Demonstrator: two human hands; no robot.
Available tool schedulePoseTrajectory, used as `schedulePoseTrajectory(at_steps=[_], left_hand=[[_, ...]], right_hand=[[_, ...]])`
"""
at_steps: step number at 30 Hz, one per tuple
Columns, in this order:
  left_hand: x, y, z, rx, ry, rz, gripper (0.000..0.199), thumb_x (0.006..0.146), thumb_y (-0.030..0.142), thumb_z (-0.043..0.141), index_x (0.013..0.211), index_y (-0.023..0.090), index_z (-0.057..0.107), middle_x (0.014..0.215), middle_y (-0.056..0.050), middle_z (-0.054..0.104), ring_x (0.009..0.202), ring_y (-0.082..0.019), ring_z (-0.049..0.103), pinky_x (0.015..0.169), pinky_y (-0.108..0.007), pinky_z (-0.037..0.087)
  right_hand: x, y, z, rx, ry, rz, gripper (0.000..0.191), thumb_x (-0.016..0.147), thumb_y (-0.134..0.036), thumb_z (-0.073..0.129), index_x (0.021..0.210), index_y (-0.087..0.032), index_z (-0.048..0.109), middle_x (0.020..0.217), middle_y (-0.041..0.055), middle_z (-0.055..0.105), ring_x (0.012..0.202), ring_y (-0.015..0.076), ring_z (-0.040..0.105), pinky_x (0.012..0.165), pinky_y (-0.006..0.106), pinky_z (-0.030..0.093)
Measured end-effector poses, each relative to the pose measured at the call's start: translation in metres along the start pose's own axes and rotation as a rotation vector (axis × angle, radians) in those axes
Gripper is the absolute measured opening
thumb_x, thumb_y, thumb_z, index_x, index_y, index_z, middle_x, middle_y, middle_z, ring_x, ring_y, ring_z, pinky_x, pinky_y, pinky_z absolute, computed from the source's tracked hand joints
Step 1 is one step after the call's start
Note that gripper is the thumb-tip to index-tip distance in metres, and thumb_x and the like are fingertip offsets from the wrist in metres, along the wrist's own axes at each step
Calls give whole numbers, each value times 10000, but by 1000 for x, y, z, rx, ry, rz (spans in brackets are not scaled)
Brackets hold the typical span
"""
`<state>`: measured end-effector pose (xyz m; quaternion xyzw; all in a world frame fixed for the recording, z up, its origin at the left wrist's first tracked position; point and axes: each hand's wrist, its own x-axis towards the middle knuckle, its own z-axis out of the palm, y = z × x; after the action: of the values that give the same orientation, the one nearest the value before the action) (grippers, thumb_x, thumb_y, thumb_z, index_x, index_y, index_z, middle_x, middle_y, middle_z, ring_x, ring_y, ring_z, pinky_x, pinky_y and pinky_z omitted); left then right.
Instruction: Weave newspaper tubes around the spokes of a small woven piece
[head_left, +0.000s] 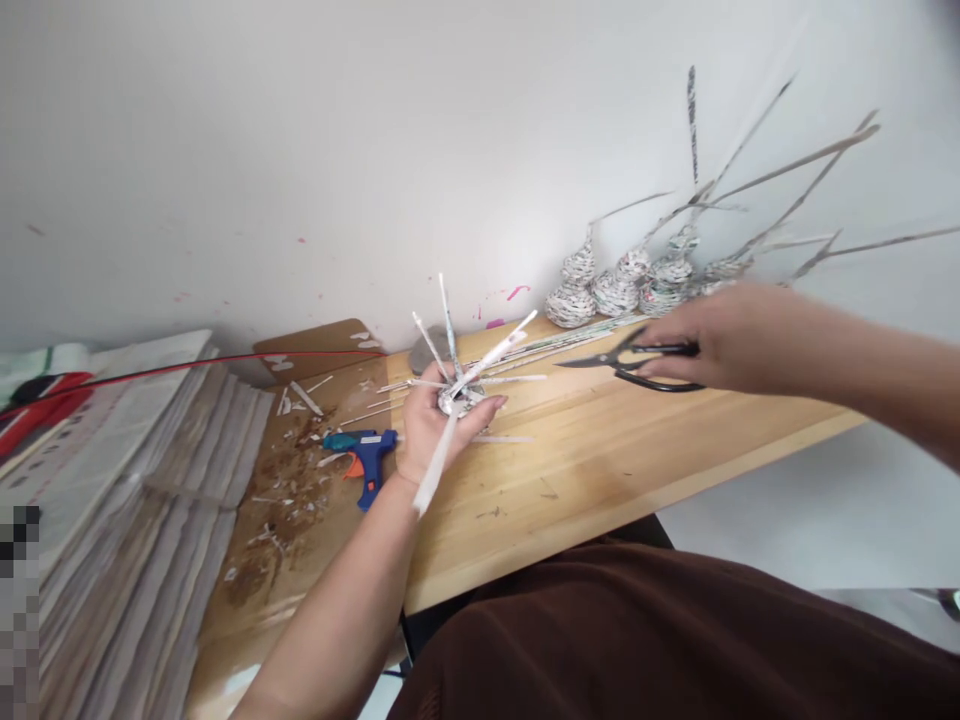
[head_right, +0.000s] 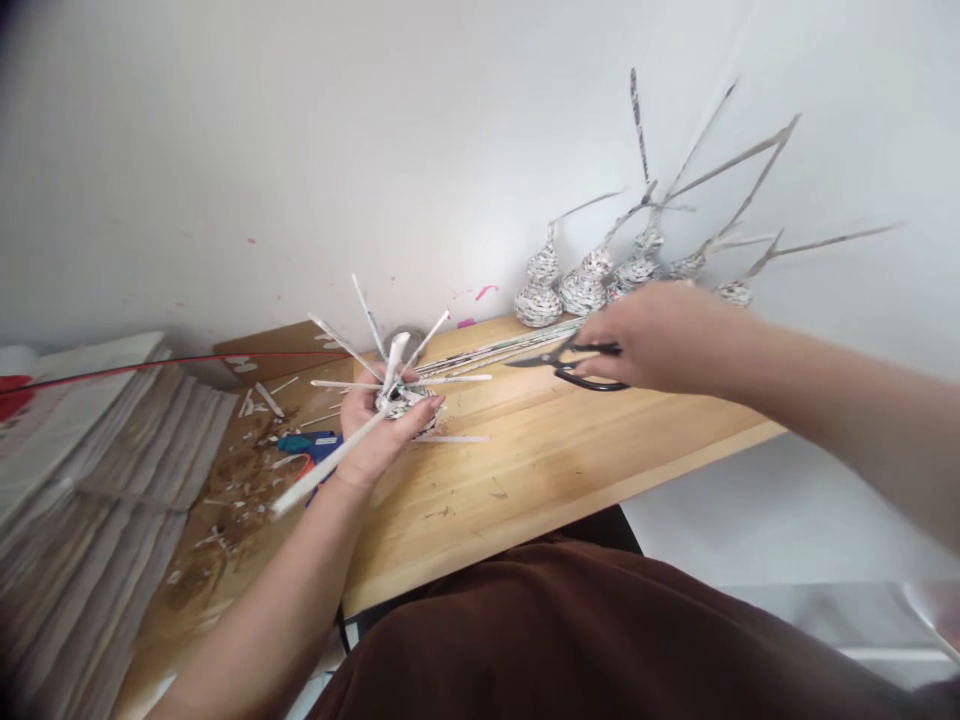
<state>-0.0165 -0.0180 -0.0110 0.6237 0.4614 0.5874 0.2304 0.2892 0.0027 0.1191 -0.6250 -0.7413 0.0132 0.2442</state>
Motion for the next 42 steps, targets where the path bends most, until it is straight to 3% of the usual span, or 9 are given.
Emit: schedulePoseTrajectory(at_steps=[1,3,9,14,18,20,27,32,42], left_hand=[[0,3,1,-23,-4,-7,413,637,375,872,894,195,603,706,39,632,561,-92,529,552,-214,438],[-1,10,2,-53,-6,-13,399,632,357,868,888,196,608,707,35,638,560,-95,539,548,-216,438],[-2,15,3,-52,-32,-48,365,649,366,851,871,199,614,682,39,623,552,-97,534,540,-220,438],[-4,6,3,-20,-27,-13,411,659,393,858,936,212,613,710,38,627,586,-106,544,566,-224,447],[-5,0,5,-34,-36,4,435,665,397,866,973,216,616,781,16,661,624,-119,581,603,-236,473],[-7,-2,6,-20,-40,17,452,667,377,872,1009,216,626,831,-5,678,659,-132,605,637,-252,495],[-6,2,4,189,-16,154,407,715,334,830,1067,211,666,976,-66,716,880,-215,681,806,-325,539],[-5,7,0,264,-77,268,360,735,254,751,1074,195,645,995,-79,721,906,-228,687,820,-337,543],[-7,3,5,270,19,243,338,740,225,686,1072,176,650,959,-61,713,870,-210,677,773,-311,528]], right_hand=[[-4,24,11,-98,-165,-40,191,705,-348,853,625,-201,761,528,-19,653,450,69,500,506,256,287],[-14,69,34,-197,-254,0,165,725,-359,835,696,-201,798,510,13,645,419,89,492,477,276,279],[-37,159,78,-249,-75,154,183,738,-375,794,795,-202,789,589,59,679,421,138,515,467,294,327],[-34,183,94,-299,113,99,175,745,-365,748,814,-204,746,587,55,663,431,188,504,458,311,354],[-34,131,84,-259,158,-202,197,870,-328,615,751,-219,727,750,104,728,649,258,641,599,369,452],[-38,81,75,-43,99,-181,198,885,-334,625,783,-222,753,804,102,763,634,226,647,610,354,471],[-47,-72,83,797,-368,-170,223,871,-354,671,1030,-237,774,902,34,788,733,191,716,610,299,556],[-39,-101,115,1031,-310,-244,142,857,-256,691,968,-205,763,976,44,778,885,197,739,792,325,595],[-50,-107,122,841,31,-356,56,869,-194,706,831,-175,743,738,13,747,609,111,652,583,215,508]])
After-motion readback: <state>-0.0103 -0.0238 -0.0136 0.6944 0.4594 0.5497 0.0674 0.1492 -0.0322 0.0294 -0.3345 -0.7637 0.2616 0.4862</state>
